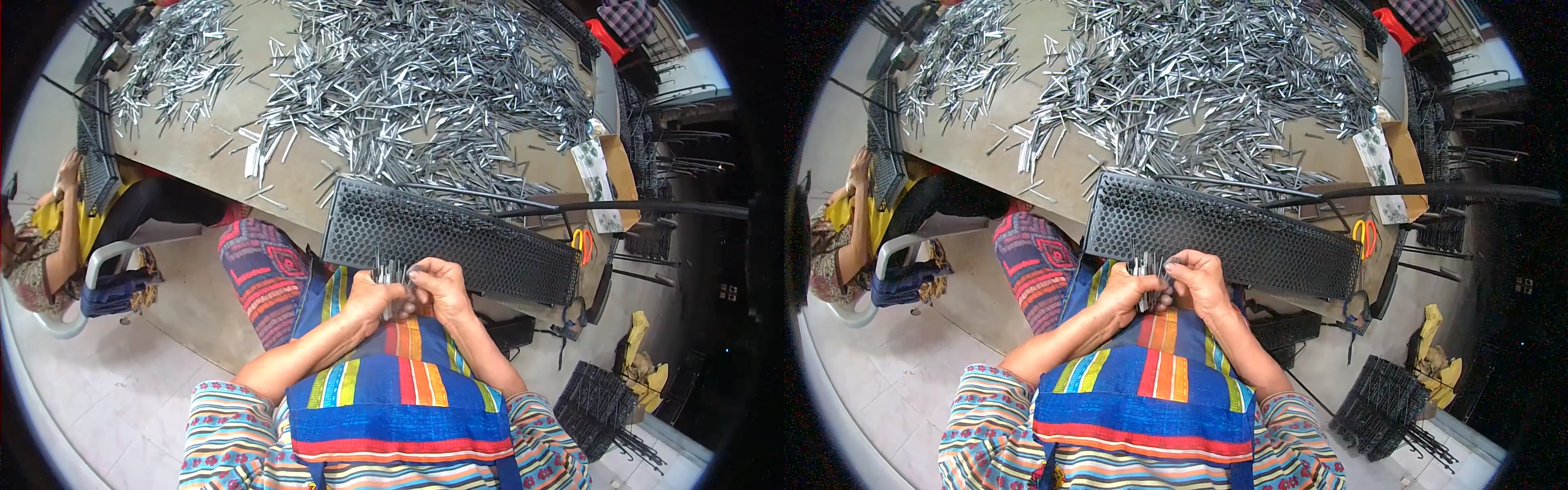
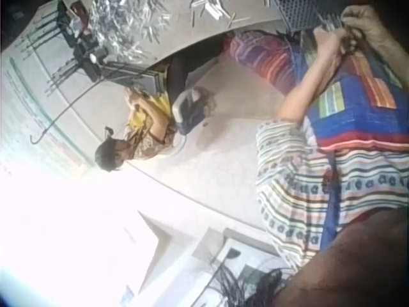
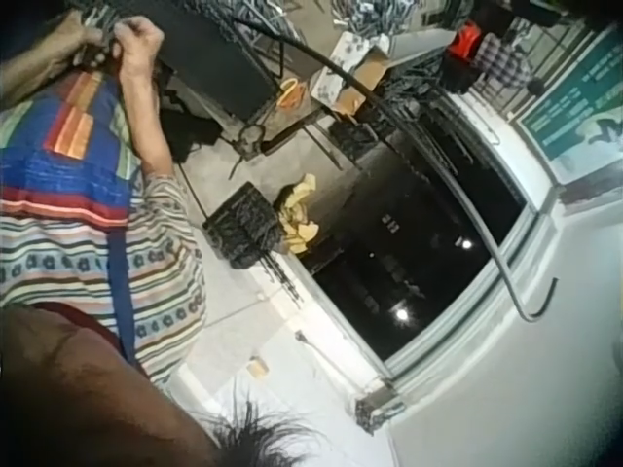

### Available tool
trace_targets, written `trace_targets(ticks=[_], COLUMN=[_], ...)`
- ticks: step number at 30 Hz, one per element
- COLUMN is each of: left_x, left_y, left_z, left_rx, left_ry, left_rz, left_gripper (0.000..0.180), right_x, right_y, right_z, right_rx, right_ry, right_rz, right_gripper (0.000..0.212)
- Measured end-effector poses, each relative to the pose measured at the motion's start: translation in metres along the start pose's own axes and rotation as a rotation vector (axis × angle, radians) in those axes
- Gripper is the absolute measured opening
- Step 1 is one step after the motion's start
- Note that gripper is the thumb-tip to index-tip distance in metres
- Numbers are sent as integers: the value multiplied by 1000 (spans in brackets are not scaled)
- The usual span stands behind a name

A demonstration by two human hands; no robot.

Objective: Sorting metal clips from a pile and inserting them into a mesh grid.

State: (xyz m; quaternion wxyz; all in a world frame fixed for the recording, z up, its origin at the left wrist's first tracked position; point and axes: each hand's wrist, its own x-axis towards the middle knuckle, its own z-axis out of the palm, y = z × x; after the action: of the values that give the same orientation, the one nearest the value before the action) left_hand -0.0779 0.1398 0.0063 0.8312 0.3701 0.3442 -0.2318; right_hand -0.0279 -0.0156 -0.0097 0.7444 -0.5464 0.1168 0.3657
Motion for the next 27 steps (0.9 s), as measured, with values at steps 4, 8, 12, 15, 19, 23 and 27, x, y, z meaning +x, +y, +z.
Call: trace_targets(ticks=[4,8,12,15,19,23,27], left_x=[-5,-8,-8,-7,-6,-2,-3], left_y=[3,2,6,12,16,15,16], left_z=[-3,-11,-12,-13,-14,-15,-14], left_rx=[-2,20,53,-28,-67,-95,-110], left_ry=[85,121,96,112,115,117,105], left_rz=[35,30,56,67,65,53,47], left_gripper=[11,11,14,16,15,14,14], right_x=[6,20,45,58,51,52,53], right_y=[-5,-22,-28,-25,-20,-10,-16], right_z=[3,13,21,26,31,29,29], right_rx=[-68,-211,-545,-723,-728,-803,-640], right_ry=[78,262,321,294,261,250,312], right_rz=[-90,-451,-746,-974,-899,-1020,-877], right_gripper=[5,8,12,15,15,14,15])
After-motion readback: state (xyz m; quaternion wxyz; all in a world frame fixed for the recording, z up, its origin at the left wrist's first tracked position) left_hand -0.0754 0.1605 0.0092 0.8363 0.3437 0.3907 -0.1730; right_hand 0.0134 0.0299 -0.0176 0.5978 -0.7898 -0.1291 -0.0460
